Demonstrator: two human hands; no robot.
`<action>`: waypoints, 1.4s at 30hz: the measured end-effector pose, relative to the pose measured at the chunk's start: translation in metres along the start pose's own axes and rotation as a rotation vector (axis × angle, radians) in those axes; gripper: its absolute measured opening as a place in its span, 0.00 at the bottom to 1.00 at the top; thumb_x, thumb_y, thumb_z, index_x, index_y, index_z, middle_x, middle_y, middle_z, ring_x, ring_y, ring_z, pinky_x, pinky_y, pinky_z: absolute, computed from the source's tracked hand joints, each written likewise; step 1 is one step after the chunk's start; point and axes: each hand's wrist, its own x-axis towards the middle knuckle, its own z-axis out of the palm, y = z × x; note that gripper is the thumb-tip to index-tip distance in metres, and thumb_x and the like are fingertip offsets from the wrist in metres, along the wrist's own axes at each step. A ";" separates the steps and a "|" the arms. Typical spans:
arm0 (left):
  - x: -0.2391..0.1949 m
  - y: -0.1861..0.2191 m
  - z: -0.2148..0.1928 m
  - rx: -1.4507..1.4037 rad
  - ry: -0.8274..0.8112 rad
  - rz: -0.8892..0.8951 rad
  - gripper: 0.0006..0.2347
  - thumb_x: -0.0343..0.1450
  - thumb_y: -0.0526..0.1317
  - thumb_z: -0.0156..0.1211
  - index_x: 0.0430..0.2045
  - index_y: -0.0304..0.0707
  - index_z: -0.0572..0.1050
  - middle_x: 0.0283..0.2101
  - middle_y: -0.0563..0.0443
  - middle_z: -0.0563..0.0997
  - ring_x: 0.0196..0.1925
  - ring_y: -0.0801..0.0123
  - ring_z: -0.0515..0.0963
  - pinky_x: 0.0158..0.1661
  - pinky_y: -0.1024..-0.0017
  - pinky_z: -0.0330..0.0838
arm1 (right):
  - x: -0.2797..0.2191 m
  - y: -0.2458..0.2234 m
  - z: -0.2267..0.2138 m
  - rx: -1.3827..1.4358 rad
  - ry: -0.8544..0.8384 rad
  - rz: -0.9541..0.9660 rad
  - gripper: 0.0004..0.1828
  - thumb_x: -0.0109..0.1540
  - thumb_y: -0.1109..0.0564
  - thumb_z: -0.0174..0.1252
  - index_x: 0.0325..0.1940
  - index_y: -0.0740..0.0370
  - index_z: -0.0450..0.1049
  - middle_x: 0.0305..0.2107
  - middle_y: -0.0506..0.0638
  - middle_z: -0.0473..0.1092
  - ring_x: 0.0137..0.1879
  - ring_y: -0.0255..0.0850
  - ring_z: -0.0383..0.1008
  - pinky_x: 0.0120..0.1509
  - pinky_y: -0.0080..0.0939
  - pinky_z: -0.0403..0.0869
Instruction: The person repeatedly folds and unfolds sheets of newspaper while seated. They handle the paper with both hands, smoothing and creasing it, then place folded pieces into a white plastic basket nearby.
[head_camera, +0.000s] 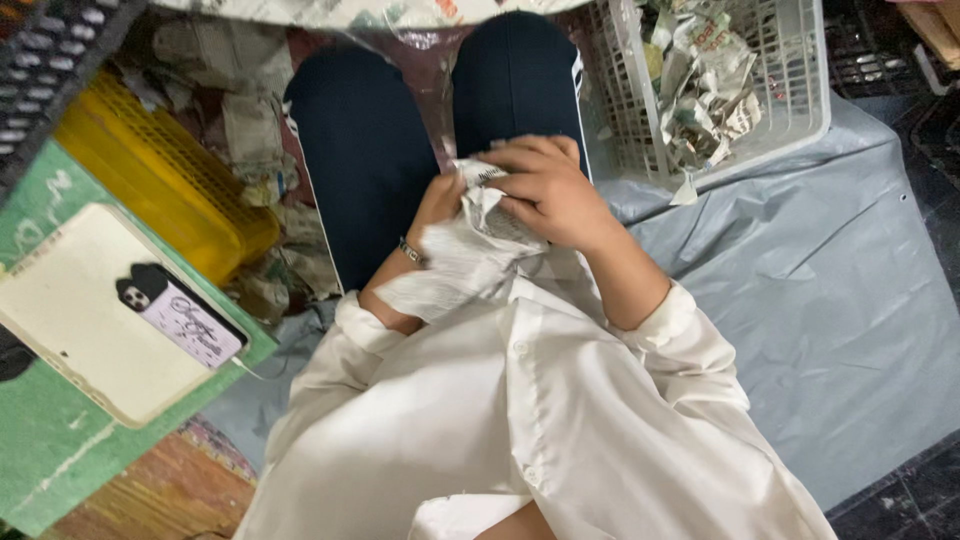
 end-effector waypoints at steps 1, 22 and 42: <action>-0.002 0.000 -0.001 -0.025 -0.038 0.058 0.27 0.79 0.58 0.45 0.47 0.25 0.78 0.44 0.45 0.83 0.45 0.70 0.81 0.46 0.72 0.76 | -0.001 0.003 0.001 0.004 0.017 0.013 0.13 0.60 0.57 0.66 0.49 0.57 0.82 0.60 0.49 0.72 0.68 0.50 0.68 0.69 0.53 0.58; 0.012 0.035 0.027 -0.584 -0.157 -0.065 0.25 0.72 0.37 0.64 0.63 0.29 0.65 0.56 0.42 0.78 0.56 0.63 0.81 0.57 0.67 0.77 | -0.037 0.032 0.011 -0.082 0.288 0.080 0.27 0.59 0.57 0.64 0.62 0.65 0.73 0.64 0.54 0.67 0.66 0.52 0.63 0.70 0.55 0.60; 0.007 0.070 0.029 0.107 0.013 -0.122 0.17 0.72 0.33 0.65 0.57 0.34 0.74 0.47 0.46 0.84 0.44 0.71 0.85 0.45 0.73 0.82 | -0.197 0.311 0.016 1.265 1.232 1.086 0.30 0.66 0.48 0.57 0.71 0.40 0.56 0.64 0.48 0.63 0.62 0.52 0.72 0.59 0.59 0.68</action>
